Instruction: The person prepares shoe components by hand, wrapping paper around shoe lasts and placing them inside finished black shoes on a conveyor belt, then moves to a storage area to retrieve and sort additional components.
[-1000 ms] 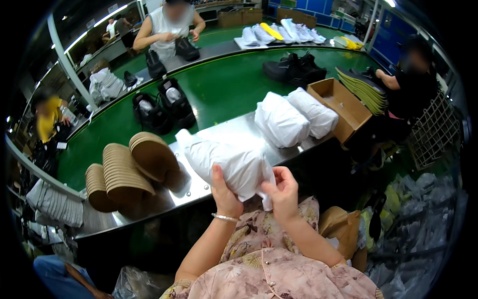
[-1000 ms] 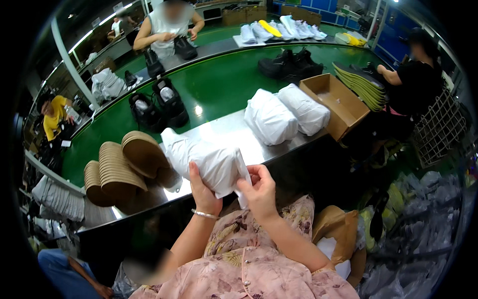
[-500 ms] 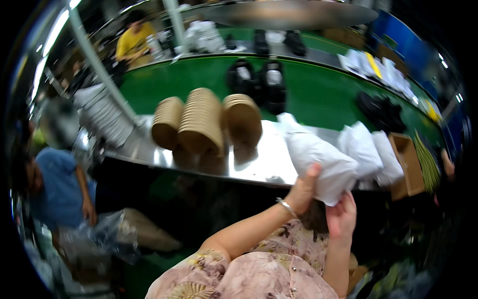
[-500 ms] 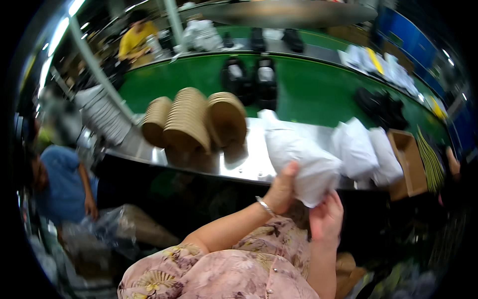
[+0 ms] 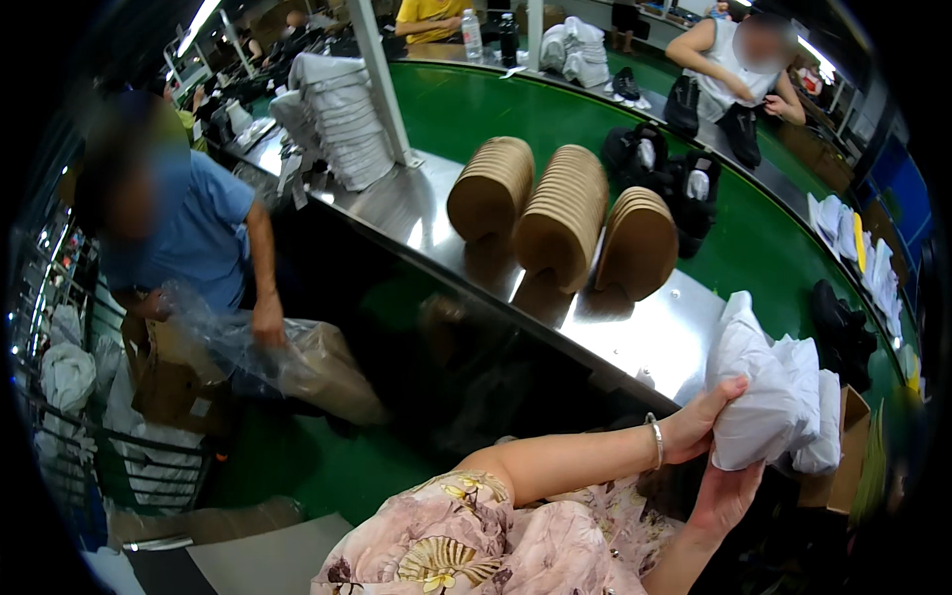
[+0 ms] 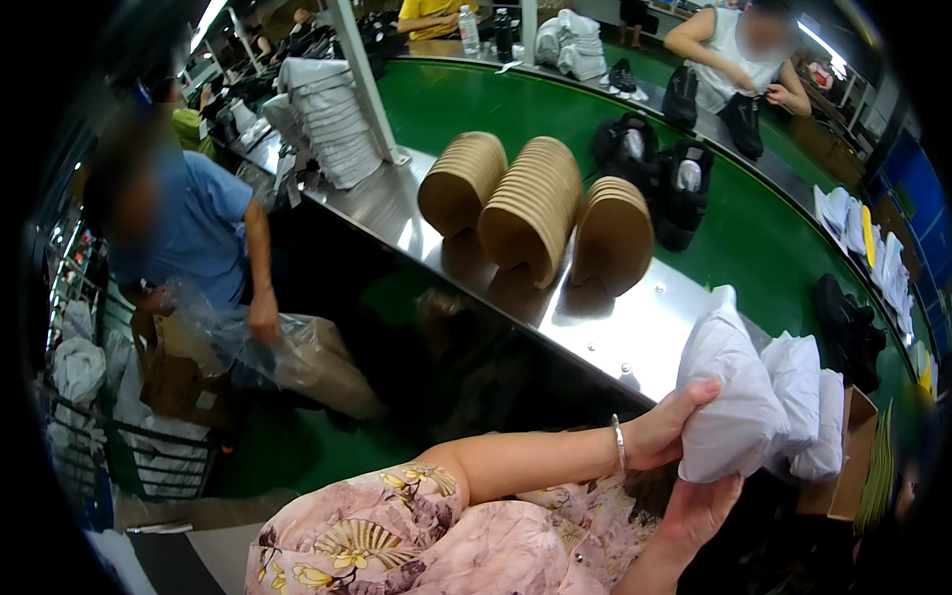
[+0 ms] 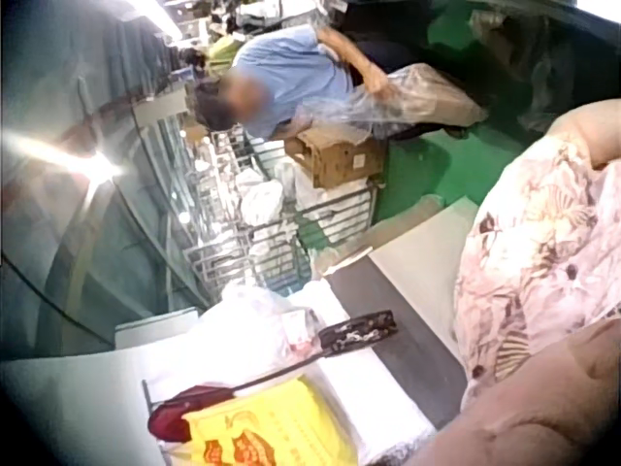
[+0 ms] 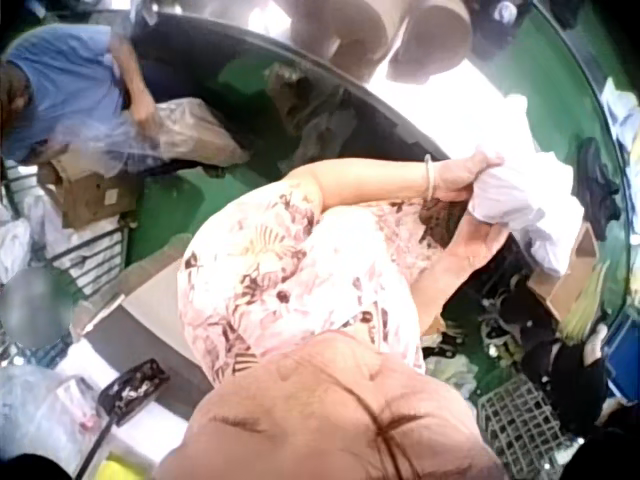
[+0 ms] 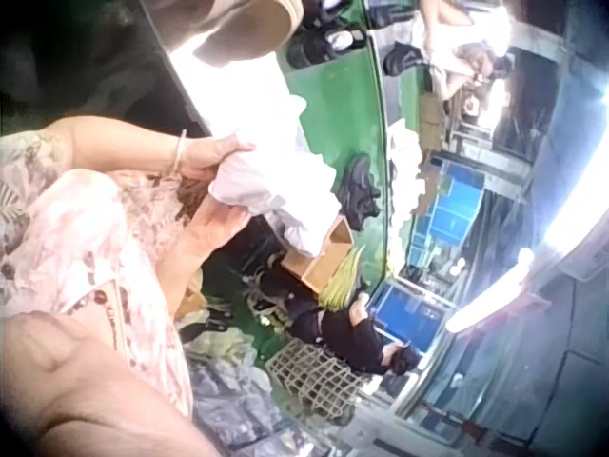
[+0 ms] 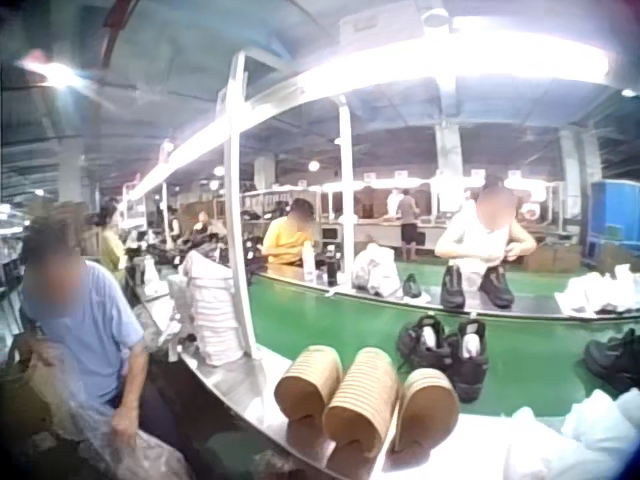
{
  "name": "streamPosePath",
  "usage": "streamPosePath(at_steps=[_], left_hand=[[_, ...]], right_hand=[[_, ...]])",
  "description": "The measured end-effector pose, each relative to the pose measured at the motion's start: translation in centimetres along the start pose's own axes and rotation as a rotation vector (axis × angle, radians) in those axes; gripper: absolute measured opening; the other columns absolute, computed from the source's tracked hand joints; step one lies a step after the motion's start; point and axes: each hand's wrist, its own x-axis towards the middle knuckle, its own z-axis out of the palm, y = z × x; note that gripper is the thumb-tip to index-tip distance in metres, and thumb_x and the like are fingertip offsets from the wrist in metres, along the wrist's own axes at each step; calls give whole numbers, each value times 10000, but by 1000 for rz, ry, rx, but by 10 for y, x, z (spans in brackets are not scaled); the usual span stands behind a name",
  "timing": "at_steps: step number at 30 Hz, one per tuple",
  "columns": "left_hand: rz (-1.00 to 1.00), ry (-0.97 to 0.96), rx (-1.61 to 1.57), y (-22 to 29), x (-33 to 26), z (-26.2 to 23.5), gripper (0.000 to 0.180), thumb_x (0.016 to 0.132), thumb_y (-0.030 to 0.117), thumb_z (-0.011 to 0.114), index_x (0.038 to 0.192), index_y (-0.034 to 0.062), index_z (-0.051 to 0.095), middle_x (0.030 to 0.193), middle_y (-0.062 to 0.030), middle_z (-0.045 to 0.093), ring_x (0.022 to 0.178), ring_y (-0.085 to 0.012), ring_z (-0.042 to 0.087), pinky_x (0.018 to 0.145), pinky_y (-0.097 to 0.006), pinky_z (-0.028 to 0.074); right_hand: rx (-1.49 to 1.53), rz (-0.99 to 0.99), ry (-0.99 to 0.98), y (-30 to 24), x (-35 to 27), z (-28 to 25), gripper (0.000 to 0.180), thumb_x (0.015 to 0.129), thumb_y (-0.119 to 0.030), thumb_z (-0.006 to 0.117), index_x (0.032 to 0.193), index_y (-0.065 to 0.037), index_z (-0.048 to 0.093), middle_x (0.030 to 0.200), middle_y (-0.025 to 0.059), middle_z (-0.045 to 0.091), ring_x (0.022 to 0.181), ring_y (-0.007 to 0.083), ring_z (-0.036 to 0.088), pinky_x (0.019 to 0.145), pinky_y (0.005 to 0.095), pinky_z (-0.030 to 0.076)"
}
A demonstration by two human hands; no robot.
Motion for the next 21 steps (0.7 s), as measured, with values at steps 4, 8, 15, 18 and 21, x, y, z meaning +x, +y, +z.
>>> streamPosePath(at_steps=[4, 8, 15, 18, 21], left_hand=[[75, -26, 62, 3, 0, -1, 817, 790, 551, 576, 1346, 37, 268, 1286, -101, 430, 1173, -201, 433, 1002, -330, 342], [121, -54, 99, 7, -7, 2, 864, 770, 554, 606, 1359, 40, 237, 1296, -100, 414, 1181, -204, 427, 996, -329, 350], [81, -68, 46, 8, -10, 11, 911, 721, 590, 634, 1337, 28, 267, 1258, -119, 436, 1163, -218, 437, 969, -336, 379], [129, 0, 100, 16, -15, 13, 899, 722, 585, 639, 1317, 9, 292, 1238, -128, 445, 1147, -227, 441, 963, -331, 376], [232, 72, 284, 5, -3, 6, 863, 747, 570, 625, 1296, -21, 318, 1211, -131, 451, 1126, -195, 433, 948, -310, 375]], right_hand=[[-40, 75, 63, -18, -5, -1, 422, 899, -240, 531, 1248, -20, 442, 1251, 79, 497, 1135, 190, 481, 936, 342, 403], [403, 294, -144, -21, 5, -36, 420, 876, -167, 560, 1244, -9, 437, 1244, 95, 498, 1134, 198, 481, 929, 346, 410], [110, 72, 261, -17, -10, 51, 549, 890, -264, 490, 1346, -14, 316, 1403, 161, 302, 1281, 328, 308, 962, 447, 376], [192, 178, 104, -23, -17, 49, 603, 889, -363, 470, 1357, -28, 291, 1438, 154, 233, 1329, 325, 215, 895, 462, 420], [128, 288, -167, -27, -25, 50, 517, 915, -335, 486, 1284, 0, 346, 1285, 188, 428, 1172, 264, 435, 823, 392, 460]])
